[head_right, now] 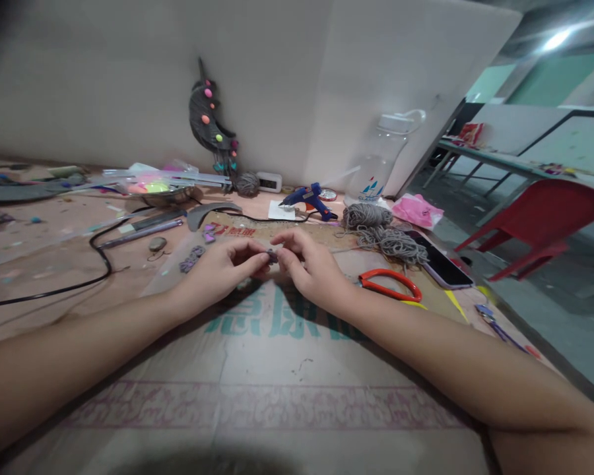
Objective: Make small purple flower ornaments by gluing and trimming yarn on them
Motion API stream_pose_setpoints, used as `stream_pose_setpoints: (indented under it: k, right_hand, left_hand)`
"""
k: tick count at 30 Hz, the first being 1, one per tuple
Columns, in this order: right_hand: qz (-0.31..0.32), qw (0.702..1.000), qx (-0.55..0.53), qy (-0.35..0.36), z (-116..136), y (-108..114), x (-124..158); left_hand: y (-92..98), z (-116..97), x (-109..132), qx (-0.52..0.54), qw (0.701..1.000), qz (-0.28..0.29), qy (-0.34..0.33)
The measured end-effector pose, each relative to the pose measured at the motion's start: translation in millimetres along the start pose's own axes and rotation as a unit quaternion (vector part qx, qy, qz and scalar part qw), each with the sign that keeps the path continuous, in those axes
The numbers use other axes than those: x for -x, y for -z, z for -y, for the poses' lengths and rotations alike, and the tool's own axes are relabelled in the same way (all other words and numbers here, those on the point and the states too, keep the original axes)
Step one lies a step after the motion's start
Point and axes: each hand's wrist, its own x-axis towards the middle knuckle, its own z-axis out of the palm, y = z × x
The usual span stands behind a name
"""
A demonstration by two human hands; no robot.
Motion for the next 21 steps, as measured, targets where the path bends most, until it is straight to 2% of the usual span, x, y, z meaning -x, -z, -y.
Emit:
stream_pose_setpoints:
  k: [6, 10, 16, 21]
  right_hand:
    - [0.036, 0.988, -0.117, -0.095, 6.7, -2.6, -3.8]
    - [0.046, 0.975, -0.159, -0.149, 6.3, -2.6, -7.1]
    - [0.033, 0.977, -0.148, -0.149, 2.6, -3.3, -7.1]
    - [0.021, 0.983, -0.118, -0.142, 5.0, -3.1, -6.4]
  left_hand:
    - [-0.5, 2.4, 0.9, -0.014, 0.999, -0.008, -0.028]
    - [-1.2, 3.2, 1.3, 0.007, 1.000, -0.005, -0.026]
    - [-1.1, 3.1, 1.2, 0.034, 0.999, 0.009, -0.024]
    - [-1.7, 5.8, -1.6, 0.099, 0.994, 0.032, 0.022]
